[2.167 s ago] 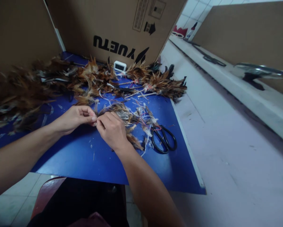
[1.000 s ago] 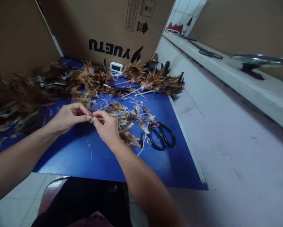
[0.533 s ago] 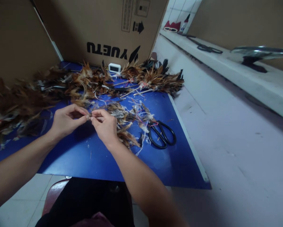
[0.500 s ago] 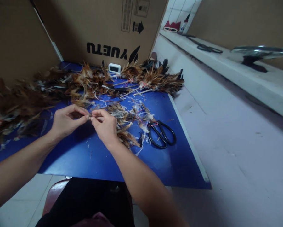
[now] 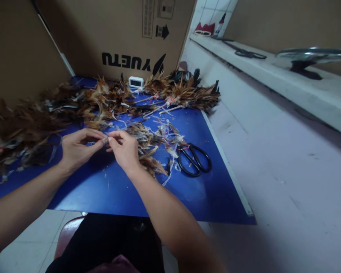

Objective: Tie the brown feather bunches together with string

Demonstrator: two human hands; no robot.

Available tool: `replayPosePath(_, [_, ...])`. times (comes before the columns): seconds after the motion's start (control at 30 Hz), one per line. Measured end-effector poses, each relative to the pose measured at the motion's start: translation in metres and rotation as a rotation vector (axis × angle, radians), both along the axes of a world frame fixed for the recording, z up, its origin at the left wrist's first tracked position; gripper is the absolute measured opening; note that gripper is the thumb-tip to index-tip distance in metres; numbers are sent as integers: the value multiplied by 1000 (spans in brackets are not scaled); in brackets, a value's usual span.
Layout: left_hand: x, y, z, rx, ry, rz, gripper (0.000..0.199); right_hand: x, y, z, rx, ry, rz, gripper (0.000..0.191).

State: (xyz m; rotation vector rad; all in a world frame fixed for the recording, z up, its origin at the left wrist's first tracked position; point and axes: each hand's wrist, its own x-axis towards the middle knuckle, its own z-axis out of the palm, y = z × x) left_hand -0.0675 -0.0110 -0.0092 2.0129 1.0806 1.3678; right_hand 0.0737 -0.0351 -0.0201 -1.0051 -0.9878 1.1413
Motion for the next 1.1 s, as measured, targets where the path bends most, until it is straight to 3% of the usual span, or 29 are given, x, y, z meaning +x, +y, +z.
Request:
replayPosePath(0.43, [-2,1,-4,17,22,28,5,4,4,-3,-22,16,47,9])
replayPosePath(0.8, [-1,11,-10,300,-11,-22,5,5,3,-3,99,-114,11,7])
replayPosePath(1.1, [6,8,-7,62,-175,-62,7,3,1,0,1,-137,-22,8])
